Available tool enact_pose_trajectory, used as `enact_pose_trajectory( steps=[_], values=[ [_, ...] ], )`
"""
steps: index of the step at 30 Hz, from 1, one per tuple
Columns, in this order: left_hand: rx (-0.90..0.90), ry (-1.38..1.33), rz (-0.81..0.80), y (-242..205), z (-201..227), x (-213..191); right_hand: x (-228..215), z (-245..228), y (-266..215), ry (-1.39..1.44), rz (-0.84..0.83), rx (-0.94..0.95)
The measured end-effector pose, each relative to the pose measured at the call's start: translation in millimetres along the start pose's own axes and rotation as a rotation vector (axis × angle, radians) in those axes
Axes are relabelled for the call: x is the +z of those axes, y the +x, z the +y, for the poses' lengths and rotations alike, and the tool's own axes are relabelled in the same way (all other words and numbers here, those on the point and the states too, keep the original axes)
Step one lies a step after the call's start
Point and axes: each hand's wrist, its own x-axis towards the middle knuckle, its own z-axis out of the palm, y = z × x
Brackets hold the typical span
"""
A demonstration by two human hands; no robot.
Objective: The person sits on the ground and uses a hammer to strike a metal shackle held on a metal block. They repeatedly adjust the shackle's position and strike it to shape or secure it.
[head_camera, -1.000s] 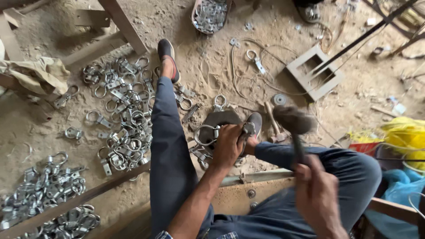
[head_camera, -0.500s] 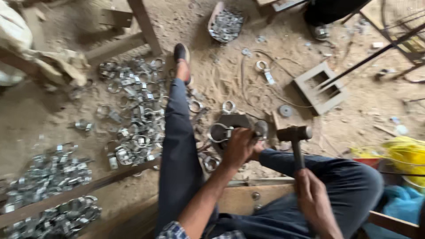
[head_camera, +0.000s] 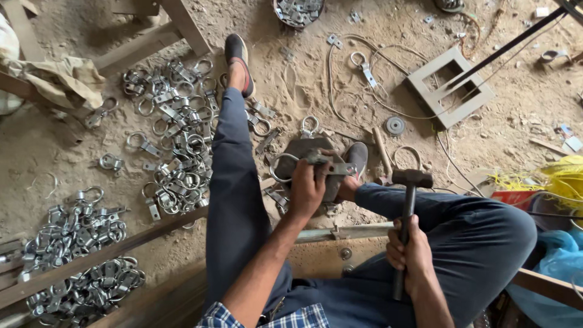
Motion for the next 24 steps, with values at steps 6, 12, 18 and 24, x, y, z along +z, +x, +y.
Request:
enact_pose_trajectory(
  steps=[6,12,18,24],
  values=[
    [0.002,0.044,-0.02,2,11,-5,-3,2,6,0.043,-0.018,0.082],
    [-0.016,0.062,-0.084,3,13,-4,-2,0,6,0.028,-0.003,0.106],
    [0.003,0.126,-0.108,3,11,-2,-4,2,7,0.052,-0.022,0.112],
    [-0.027,0.109,-0.152,2,7,-2,-5,3,9,0.045,-0.033,0.124]
  ],
)
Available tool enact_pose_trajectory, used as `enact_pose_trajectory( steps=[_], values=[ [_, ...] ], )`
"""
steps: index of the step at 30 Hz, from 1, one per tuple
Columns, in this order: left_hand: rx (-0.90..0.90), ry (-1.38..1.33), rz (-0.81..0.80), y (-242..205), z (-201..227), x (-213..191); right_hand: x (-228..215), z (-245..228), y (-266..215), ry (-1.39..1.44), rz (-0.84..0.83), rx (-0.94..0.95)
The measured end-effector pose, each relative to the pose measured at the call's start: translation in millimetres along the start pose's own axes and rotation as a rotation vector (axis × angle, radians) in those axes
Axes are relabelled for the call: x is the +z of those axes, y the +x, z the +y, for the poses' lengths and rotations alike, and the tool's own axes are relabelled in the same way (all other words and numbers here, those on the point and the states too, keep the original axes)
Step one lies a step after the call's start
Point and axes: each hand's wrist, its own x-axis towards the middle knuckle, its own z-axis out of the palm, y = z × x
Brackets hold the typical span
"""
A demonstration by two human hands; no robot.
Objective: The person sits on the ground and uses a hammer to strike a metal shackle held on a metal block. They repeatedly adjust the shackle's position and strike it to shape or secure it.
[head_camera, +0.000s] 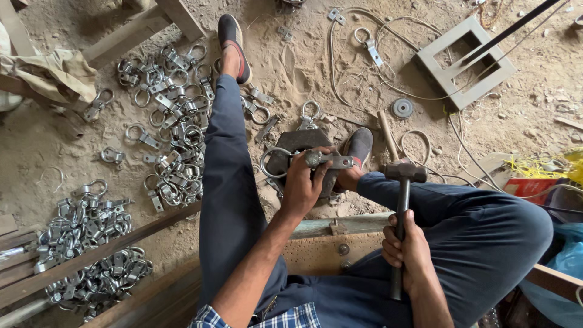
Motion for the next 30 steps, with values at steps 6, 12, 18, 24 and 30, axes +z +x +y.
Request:
enact_pose_trajectory(
  steps=[6,12,18,24,30],
  values=[
    [-0.013,-0.015,-0.001,-1,-1,0,7,-4,-4,-0.025,0.028,0.013],
    [0.064,0.122,-0.01,-1,-10,10,16,-3,-11,-0.139,0.09,-0.037],
    [0.108,0.13,-0.025,1,-7,11,29,8,-14,-0.42,0.139,-0.179],
    [0.029,0.077,-0.096,3,0,9,53,-30,-56,-1.109,0.287,-0.753],
    [-0.011,0.065,-0.087,4,-17,27,38,-87,-102,-0.498,-0.109,-1.237]
  ],
)
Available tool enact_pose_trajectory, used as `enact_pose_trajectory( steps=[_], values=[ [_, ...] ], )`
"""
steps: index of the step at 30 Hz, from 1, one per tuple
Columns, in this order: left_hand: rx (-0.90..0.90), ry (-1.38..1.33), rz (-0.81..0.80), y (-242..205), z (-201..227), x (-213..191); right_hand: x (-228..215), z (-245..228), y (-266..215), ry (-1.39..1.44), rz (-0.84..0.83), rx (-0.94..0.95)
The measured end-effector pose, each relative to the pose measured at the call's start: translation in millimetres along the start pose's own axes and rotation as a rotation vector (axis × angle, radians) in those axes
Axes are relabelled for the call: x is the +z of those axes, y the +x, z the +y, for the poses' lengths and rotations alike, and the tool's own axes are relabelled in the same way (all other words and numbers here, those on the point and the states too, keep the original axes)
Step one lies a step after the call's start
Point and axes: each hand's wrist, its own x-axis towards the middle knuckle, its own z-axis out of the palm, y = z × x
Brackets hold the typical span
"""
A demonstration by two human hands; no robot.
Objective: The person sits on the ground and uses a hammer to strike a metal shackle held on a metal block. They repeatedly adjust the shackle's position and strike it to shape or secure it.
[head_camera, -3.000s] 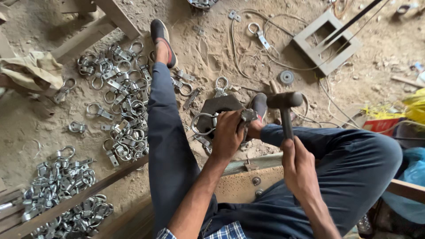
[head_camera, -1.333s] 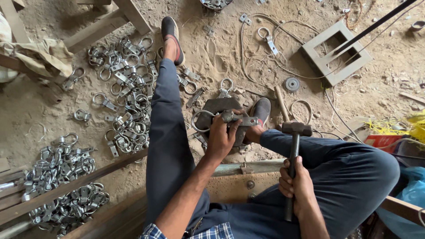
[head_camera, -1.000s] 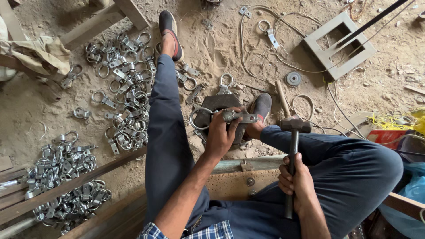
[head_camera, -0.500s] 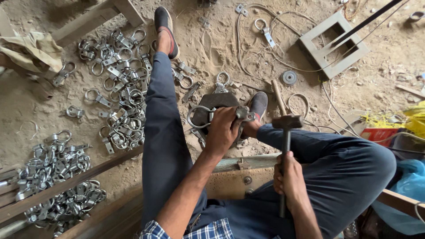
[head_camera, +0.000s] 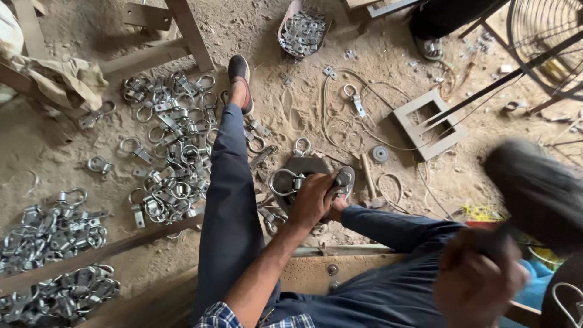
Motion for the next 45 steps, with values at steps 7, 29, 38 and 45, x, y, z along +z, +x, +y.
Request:
enact_pose_trajectory(
  steps=[7,29,38,45],
  values=[
    [0.155,0.05,0.094,-7,-14,14,28,30,0,-0.325,-0.122,0.244],
    [0.022,-0.043,0.023,-2,-3,7,38,62,-49,-0.379,-0.062,0.596],
    [-0.061,-0.142,-0.012,-6,11,-1,50,16,-1,-0.663,-0.214,0.382],
    [0.001,-0.077,-0.005,-2,-5,6,-6,34,6,0.435,0.204,0.187]
  ],
)
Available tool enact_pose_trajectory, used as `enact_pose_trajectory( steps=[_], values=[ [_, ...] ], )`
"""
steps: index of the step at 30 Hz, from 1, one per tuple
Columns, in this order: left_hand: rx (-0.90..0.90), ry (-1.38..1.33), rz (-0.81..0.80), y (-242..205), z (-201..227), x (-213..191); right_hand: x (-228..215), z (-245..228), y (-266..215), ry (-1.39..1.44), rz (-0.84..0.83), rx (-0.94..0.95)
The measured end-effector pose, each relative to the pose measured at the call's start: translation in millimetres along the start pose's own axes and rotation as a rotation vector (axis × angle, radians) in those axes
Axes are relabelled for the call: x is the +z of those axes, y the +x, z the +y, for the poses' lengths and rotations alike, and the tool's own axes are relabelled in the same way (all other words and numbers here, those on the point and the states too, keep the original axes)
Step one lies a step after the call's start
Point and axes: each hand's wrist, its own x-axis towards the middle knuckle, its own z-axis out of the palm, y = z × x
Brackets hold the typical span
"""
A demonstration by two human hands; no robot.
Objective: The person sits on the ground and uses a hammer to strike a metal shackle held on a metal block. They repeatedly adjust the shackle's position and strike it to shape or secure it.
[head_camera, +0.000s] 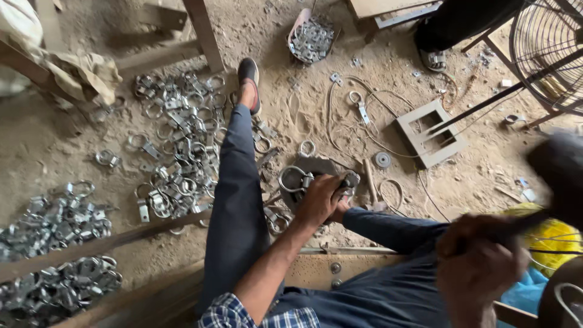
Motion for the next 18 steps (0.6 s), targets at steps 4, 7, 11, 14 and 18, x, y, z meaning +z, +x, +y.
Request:
enact_pose_trajectory(
  steps=[4,7,11,14,18],
  values=[
    [0.046,-0.01,0.054,5,-5,0,26,31,-21,-1.267,-0.395,-0.18],
    [0.11,0.021,0.127,-18,-4,8,39,40,-31,-0.799,-0.184,0.529],
    [0.024,-0.033,0.03,0,-14,4,23,47,-30,-0.306,-0.053,0.766],
    [-0.092,-0.016,-0.052,3,-13,-1,11,62,-42,-0.183,-0.041,0.758],
    [0.055,-0.115,0.117,-3,0,-16,1,78,-62,-0.235,0.062,0.81]
  ],
)
